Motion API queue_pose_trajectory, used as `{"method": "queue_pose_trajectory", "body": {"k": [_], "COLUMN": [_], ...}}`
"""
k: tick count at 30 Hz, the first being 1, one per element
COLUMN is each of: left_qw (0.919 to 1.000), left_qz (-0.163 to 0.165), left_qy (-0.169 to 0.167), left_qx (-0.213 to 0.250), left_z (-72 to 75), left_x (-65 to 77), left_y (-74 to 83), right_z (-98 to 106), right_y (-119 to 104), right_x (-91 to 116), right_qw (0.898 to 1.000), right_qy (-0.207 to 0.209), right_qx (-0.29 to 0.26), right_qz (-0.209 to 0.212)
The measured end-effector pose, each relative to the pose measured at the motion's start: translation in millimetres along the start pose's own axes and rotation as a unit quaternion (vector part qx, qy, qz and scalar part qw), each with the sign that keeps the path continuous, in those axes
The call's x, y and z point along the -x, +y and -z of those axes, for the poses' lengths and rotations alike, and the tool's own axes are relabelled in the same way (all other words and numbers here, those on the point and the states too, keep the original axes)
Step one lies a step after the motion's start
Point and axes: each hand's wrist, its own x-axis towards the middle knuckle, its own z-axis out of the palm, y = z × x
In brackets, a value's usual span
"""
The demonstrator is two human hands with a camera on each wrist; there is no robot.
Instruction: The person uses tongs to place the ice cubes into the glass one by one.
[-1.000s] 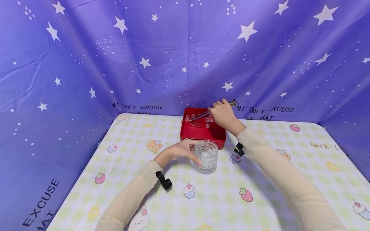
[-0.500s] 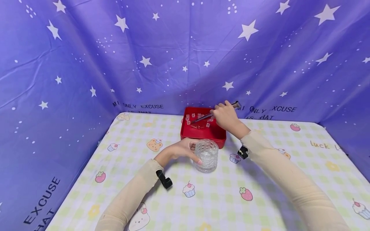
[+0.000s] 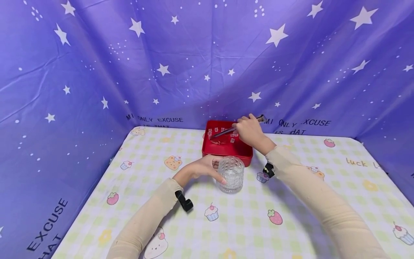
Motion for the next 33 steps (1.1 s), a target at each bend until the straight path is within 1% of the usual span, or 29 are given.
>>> {"method": "queue_pose_trajectory", "body": {"k": [9, 19, 25, 27, 29, 33], "left_qw": [1.0000, 1.0000, 1.0000, 1.0000, 1.0000, 0.9999], "left_qz": [0.005, 0.004, 0.005, 0.004, 0.005, 0.007], "left_qy": [0.006, 0.004, 0.002, 0.000, 0.000, 0.005], "left_qx": [-0.002, -0.001, 0.002, 0.002, -0.001, -0.006], "left_z": [0.5, 0.1, -1.4, -2.0, -2.3, -1.5], "left_x": [-0.3, -2.3, -1.9, -1.4, -0.8, -0.2], "left_y": [-1.1, -2.2, -0.3, -0.1, 0.4, 1.3], "right_z": [3.6, -3.5, -7.0, -7.3, -6.9, -3.3], "right_y": [-6.8, -5.4, -2.9, -2.3, -1.3, 2.1], "right_x": [2.3, 7.5, 8.9, 9.2, 9.0, 7.2], "right_qw": [1.000, 1.000, 1.000, 1.000, 1.000, 0.997], "right_qy": [-0.012, 0.007, 0.005, 0.013, 0.029, 0.079], "right_qx": [-0.010, -0.016, -0.011, -0.007, -0.001, 0.007], "right_qz": [-0.008, -0.013, -0.011, -0.009, -0.006, 0.000]}}
